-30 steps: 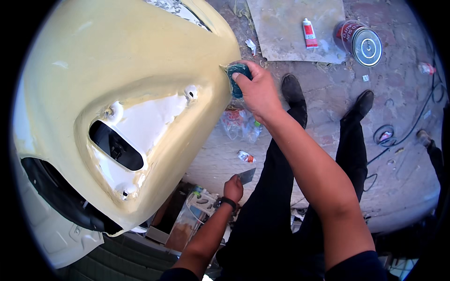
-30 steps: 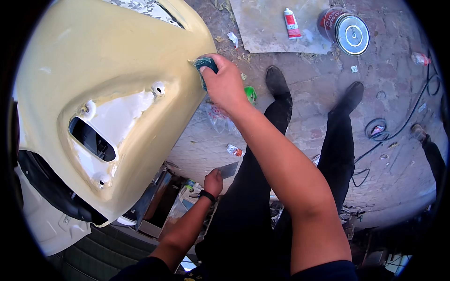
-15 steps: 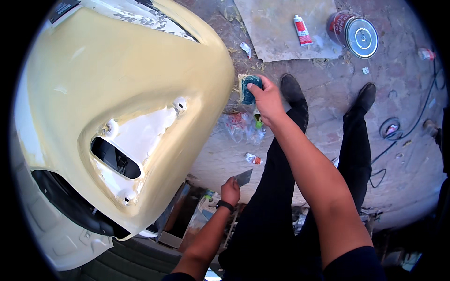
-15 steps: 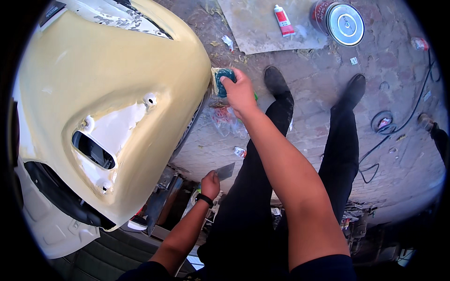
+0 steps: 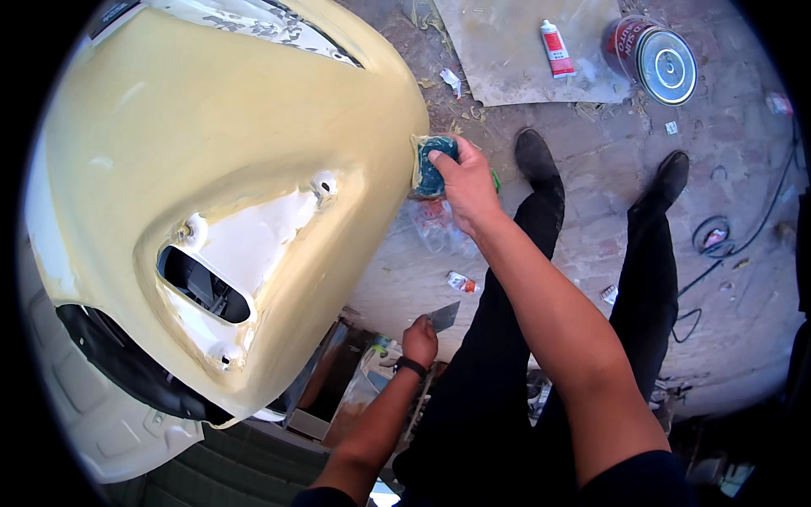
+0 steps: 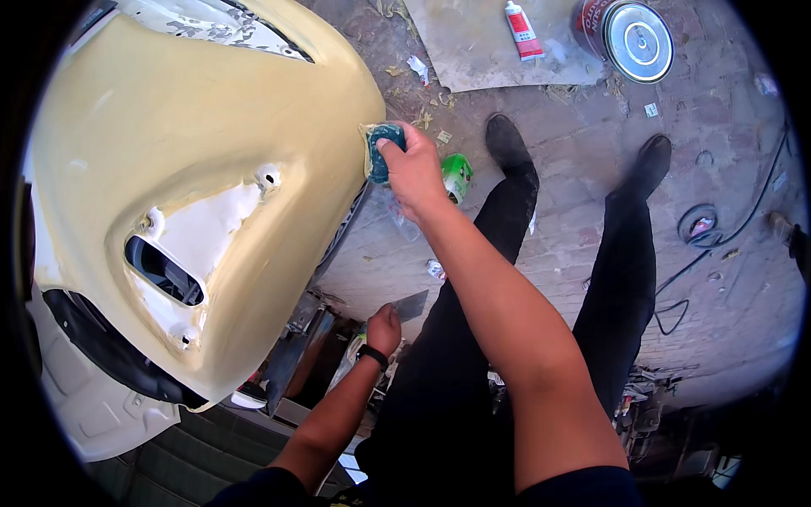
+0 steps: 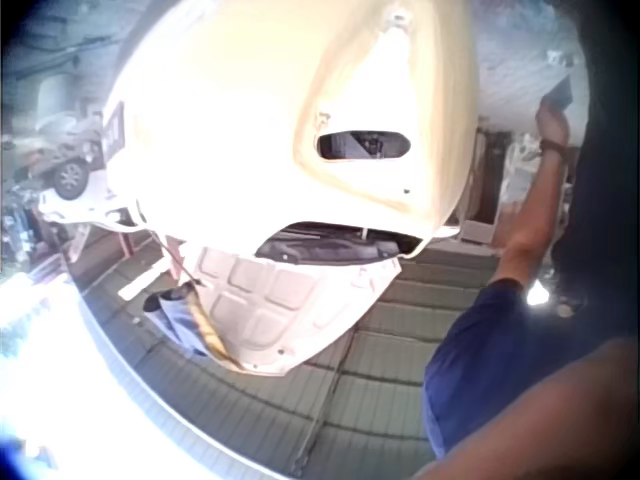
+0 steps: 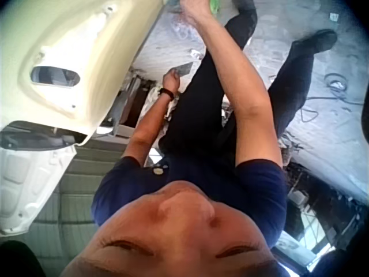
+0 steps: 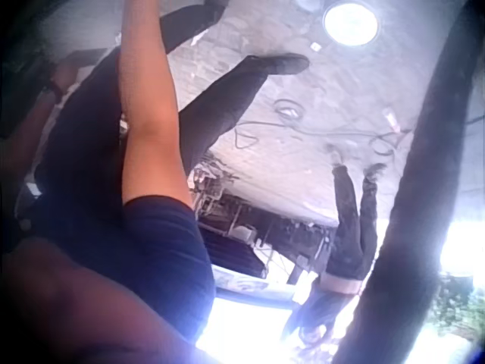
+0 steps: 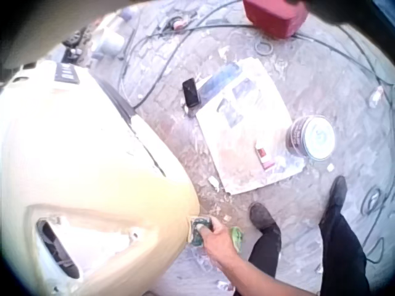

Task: The person applies a yellowish body filler to a detached white car bumper using a putty knife and a green sanding block. They spread the filler across the surface, smooth it, and scrape off excess material from the tool.

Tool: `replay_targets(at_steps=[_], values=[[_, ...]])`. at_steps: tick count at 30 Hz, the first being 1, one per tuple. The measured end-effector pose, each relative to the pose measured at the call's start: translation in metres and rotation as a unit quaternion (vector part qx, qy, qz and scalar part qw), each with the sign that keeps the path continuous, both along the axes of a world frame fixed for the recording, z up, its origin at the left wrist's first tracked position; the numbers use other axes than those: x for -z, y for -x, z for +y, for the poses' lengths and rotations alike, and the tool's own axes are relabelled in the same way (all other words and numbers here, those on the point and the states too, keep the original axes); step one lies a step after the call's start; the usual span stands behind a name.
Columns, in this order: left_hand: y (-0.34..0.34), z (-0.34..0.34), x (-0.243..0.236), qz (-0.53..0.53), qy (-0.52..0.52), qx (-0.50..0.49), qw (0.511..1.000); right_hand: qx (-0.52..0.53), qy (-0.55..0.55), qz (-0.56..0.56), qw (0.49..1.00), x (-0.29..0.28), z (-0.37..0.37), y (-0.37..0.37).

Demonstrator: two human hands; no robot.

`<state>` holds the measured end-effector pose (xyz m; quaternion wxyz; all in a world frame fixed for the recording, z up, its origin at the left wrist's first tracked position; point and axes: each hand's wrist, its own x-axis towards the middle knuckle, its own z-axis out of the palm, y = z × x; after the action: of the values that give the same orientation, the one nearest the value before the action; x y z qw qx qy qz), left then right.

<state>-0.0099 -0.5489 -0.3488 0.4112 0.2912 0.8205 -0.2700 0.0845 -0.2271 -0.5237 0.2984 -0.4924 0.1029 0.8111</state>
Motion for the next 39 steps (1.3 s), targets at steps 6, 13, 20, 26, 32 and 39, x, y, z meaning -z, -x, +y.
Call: replay_targets(at_steps=[6,13,20,26,32,39], values=[[-0.005,0.012,-0.007,-0.044,-0.024,0.02,0.999,-0.058,-0.094,-0.06,0.992,-0.13,-0.007,0.002],[-0.036,0.057,-0.037,-0.023,-0.187,0.016,0.982,-0.187,-0.276,0.026,0.942,-0.195,-0.034,-0.057],[-0.058,0.136,-0.11,-0.043,-0.235,-0.141,0.961,-0.101,-0.153,-0.039,0.982,-0.177,-0.002,-0.161],[-0.076,0.209,-0.176,-0.235,-0.336,-0.424,0.808,-0.133,-0.123,0.042,0.983,-0.187,0.023,-0.177],[-0.048,0.146,-0.184,-0.123,-0.279,-0.2,0.931,-0.124,-0.038,-0.007,0.992,-0.158,0.009,-0.074],[-0.004,0.052,-0.183,-0.08,-0.279,-0.21,0.934,-0.051,-0.003,-0.059,0.997,-0.194,0.005,0.009]])
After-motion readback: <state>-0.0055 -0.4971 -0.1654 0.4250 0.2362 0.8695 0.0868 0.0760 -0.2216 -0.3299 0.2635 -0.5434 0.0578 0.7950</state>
